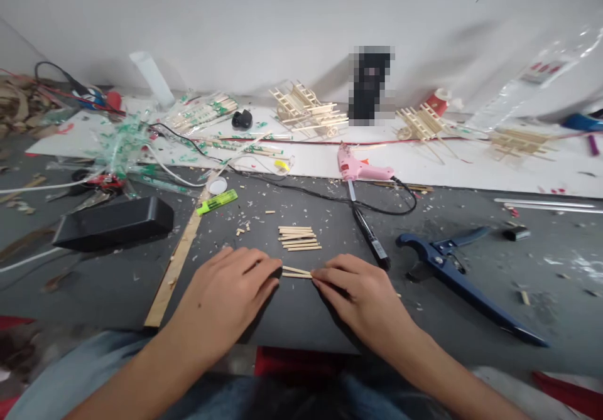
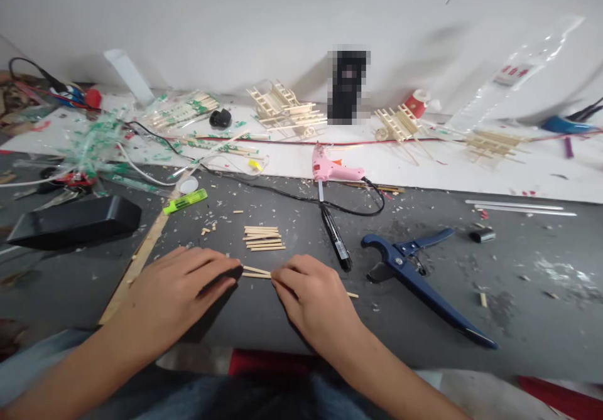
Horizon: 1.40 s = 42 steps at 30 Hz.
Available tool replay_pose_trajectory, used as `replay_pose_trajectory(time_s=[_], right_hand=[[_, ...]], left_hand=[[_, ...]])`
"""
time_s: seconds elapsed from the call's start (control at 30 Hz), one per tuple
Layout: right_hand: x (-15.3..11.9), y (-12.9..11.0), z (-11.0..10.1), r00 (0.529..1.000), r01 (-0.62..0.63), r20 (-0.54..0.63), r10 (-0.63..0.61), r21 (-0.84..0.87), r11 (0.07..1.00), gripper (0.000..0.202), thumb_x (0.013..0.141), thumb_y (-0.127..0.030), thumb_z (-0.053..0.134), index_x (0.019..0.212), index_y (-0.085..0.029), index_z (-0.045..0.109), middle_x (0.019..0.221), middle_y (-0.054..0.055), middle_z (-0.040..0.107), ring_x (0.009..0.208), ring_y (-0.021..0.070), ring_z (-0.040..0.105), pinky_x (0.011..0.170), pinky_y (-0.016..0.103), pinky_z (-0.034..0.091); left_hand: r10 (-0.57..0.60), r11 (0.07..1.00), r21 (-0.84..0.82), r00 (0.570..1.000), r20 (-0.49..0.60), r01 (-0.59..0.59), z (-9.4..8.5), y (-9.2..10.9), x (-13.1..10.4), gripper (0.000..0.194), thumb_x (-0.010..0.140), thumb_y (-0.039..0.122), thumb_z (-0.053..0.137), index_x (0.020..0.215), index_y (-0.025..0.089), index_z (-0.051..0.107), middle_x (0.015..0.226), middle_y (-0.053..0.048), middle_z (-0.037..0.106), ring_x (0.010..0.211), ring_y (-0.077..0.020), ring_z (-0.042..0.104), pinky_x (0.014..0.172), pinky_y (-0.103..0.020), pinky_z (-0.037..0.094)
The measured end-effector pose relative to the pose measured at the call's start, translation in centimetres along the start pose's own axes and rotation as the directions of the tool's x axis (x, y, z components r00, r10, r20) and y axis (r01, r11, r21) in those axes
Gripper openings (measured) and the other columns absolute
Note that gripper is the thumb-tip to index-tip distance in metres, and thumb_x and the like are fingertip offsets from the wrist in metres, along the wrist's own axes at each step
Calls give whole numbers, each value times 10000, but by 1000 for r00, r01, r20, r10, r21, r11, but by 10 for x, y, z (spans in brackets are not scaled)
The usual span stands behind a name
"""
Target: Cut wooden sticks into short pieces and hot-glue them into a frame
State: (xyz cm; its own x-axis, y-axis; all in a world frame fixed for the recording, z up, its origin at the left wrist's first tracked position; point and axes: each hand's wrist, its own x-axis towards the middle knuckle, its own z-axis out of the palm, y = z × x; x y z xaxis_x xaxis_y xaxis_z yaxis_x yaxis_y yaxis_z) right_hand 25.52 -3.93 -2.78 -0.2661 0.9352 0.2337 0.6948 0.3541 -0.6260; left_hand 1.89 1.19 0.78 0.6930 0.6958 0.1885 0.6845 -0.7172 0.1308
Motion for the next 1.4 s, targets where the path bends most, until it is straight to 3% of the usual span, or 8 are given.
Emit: replay_pose_trajectory(time_s=[0.17, 0.37, 0.57, 0.77, 1.07, 1.27, 1.4], right_hand=[[-6, 5, -3, 992, 122, 40, -120, -41, 992, 220, 1018, -170, 537, 1054, -204, 751, 957, 81, 736, 848, 201, 654, 771, 329, 549], [-2, 3, -6, 992, 119, 54, -115, -63, 991, 188, 1006, -174, 568, 991, -191, 755, 910, 77, 713, 828, 198, 646, 769, 329, 543], [-14, -7, -1, 993, 116, -8, -120, -207, 971, 224, 1023, -177, 526, 965, -180, 742, 839, 75, 702, 755, 201, 624, 717, 339, 515], [-18, -3, -2, 994, 105, 24, -102, -146, 984, 206, 1025, -184, 527, 1008, -192, 733, 889, 71, 698, 797, 194, 643, 754, 325, 520], [9, 3, -13, 982, 108, 169, -80, -158, 982, 182, 1022, -205, 534, 956, -178, 701, 865, 53, 641, 790, 204, 627, 710, 342, 491], [9, 8, -11, 996, 63, 64, -57, -109, 992, 196, 971, -210, 617, 1156, -169, 667, 1061, 85, 658, 967, 243, 620, 850, 395, 512], [5, 9, -8, 992, 88, 96, -86, -19, 996, 153, 1013, -191, 547, 1065, -183, 691, 1008, 73, 661, 939, 221, 596, 851, 380, 502]], left_hand=[[-26, 988, -151, 997, 72, 37, 10, 13, -10, 169, 966, 244, 650, 1128, 258, 694, 1027, -10, 721, 889, -225, 657, 790, -379, 441], [-89, 974, -204, 994, 66, 101, 14, 13, -3, 216, 959, 245, 658, 1174, 243, 682, 1081, -23, 697, 951, -235, 621, 837, -393, 435], [-32, 982, -184, 994, 104, 51, 11, 10, 3, 141, 1004, 254, 580, 1013, 228, 718, 982, -22, 682, 906, -234, 580, 799, -392, 410], [-38, 970, -233, 993, 113, 64, 10, 16, -5, 136, 995, 176, 570, 996, 227, 695, 972, -12, 679, 879, -217, 579, 778, -381, 395], [-111, 948, -286, 987, 115, 140, 15, 11, -1, 187, 914, 217, 699, 1098, 202, 671, 1036, -20, 702, 956, -246, 601, 859, -406, 451], [-127, 961, -236, 988, 93, 146, 15, 8, 9, 383, 847, 323, 784, 1198, 211, 677, 1122, -48, 660, 1012, -274, 593, 901, -446, 454], [-110, 965, -226, 989, 96, 129, 15, 10, 8, 188, 899, 302, 732, 1072, 230, 726, 1058, -27, 669, 975, -251, 591, 864, -427, 435]])
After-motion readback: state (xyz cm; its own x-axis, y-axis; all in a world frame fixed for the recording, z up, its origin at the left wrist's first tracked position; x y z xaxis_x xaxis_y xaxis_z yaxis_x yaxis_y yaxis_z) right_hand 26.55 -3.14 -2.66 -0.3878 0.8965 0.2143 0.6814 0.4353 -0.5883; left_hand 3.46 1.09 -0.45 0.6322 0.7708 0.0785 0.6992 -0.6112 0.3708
